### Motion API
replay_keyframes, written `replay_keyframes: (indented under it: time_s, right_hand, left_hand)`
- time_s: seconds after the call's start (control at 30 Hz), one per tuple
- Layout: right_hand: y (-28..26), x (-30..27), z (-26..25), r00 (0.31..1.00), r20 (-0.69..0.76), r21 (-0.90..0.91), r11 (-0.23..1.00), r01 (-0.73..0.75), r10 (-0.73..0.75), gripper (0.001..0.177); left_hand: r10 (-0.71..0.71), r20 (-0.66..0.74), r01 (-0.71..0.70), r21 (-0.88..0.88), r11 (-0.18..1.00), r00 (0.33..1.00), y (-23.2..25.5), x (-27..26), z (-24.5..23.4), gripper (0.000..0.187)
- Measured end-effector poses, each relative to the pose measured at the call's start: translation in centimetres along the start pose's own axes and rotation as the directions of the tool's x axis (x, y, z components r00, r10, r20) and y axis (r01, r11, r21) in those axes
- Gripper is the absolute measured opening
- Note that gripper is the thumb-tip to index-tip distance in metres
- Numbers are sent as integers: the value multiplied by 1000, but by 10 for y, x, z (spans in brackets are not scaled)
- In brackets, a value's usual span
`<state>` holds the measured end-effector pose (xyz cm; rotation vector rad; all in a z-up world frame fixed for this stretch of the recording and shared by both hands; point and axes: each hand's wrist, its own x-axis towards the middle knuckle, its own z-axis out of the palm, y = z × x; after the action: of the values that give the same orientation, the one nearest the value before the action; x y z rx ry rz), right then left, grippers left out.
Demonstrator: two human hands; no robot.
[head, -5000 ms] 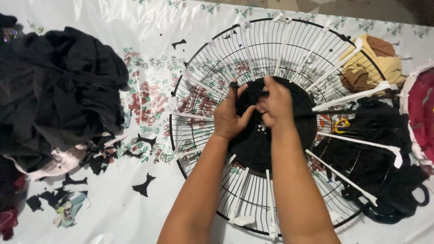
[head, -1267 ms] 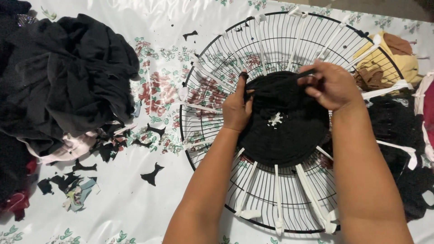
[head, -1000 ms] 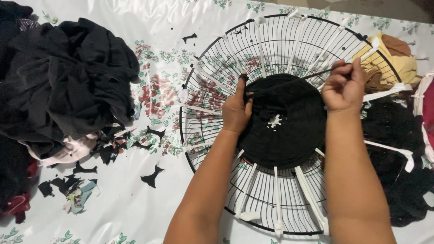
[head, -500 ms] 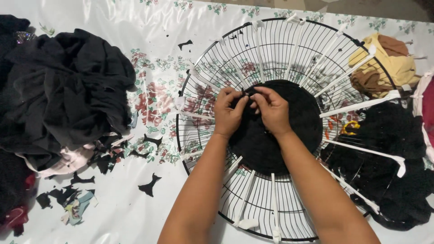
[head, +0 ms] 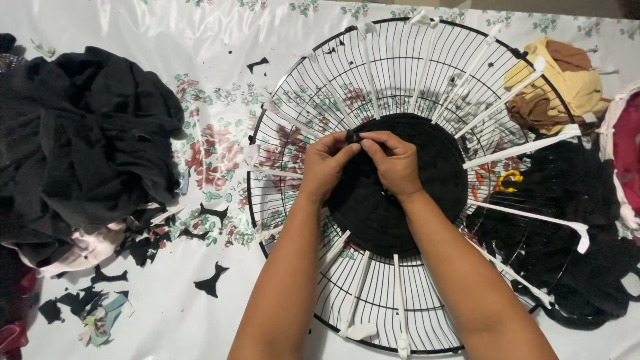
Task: Weaving strips of black fabric through a fan guard to create a circular rug.
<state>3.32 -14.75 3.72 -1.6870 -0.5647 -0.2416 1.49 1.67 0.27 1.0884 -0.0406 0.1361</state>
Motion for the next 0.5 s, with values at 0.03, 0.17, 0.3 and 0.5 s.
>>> replay_keyframes:
  time_s: [0.03,0.17,0.3,0.5]
  right_hand:
    - [2,-1,1,1000,2,3,1000,-1,1,13]
    - [9,-2,2,998,-14,108,993,-57,59,13]
    - [10,-3,-2,1000,22,27,1000,-16,15,11]
    - [14,-1,0,998,59,135,991,6,-14,9]
  left_hand:
    - [0,-3,0,2,1000,1000,0,0,0,23]
    - [-11,0,11,5,1000,1000,0,1,-1,22]
    - [-2,-8,3,66,998,1000,-13,5,-6,23]
    - [96,-11,-91,224,970,995,-14,2,-8,19]
